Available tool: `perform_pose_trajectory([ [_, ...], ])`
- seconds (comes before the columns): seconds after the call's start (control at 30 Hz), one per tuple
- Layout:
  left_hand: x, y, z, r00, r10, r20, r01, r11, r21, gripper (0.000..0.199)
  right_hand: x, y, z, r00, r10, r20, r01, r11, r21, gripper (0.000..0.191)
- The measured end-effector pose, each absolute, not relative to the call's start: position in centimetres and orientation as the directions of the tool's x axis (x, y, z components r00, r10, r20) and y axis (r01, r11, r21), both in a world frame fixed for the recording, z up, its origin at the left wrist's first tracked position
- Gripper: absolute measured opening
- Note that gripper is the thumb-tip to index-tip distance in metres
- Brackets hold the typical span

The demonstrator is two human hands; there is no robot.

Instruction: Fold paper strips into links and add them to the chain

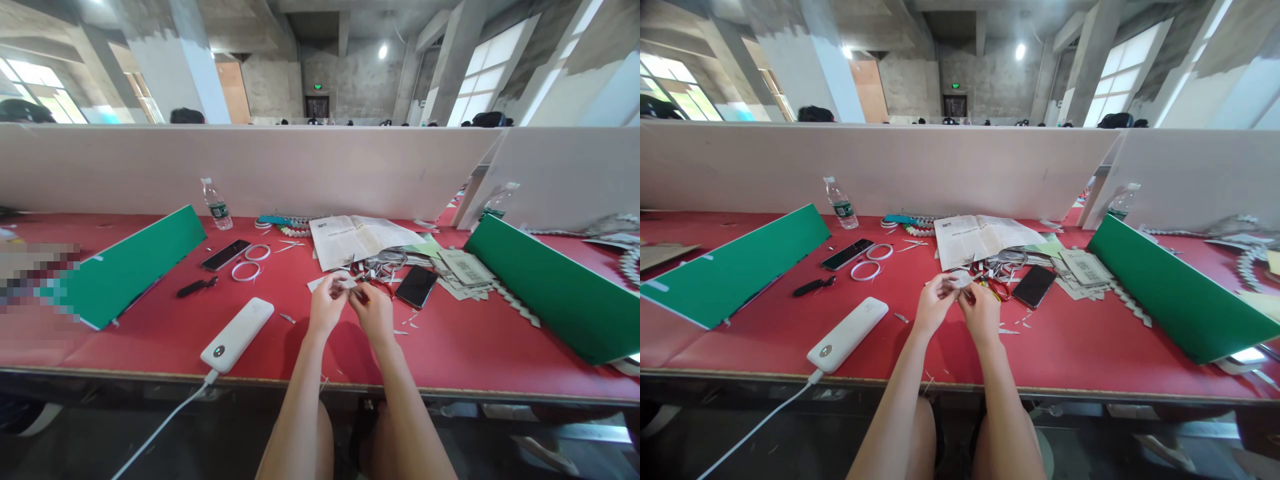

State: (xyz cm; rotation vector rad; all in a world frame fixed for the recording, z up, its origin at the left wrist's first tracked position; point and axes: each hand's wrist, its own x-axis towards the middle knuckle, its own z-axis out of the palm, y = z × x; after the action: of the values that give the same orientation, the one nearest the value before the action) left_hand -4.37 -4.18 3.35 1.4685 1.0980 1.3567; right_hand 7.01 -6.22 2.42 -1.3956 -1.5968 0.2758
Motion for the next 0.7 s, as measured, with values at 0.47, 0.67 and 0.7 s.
perform_pose_trajectory([
  [0.47, -4.67, -4.33, 3.63, 0.024, 0.852, 0.523, 0.272, -0.509, 0.817, 0.023, 6.3, -6.41, 2.3, 0.075, 0.839, 0.538, 0.613, 0.387, -0.688, 0.023],
  [0.67, -4.82, -4.02, 3.39, 0.096, 0.859, 0.504, 0.274, -0.509, 0.816, 0.017, 6.49, -6.37, 2.13, 0.166, 0.845, 0.508, 0.58, 0.333, -0.743, 0.022],
  [0.7, -4.86, -3.99, 3.27, 0.092, 0.873, 0.48, 0.249, -0.487, 0.837, 0.016, 6.49, -6.33, 2.07, 0.168, 0.843, 0.511, 0.582, 0.333, -0.741, 0.023],
])
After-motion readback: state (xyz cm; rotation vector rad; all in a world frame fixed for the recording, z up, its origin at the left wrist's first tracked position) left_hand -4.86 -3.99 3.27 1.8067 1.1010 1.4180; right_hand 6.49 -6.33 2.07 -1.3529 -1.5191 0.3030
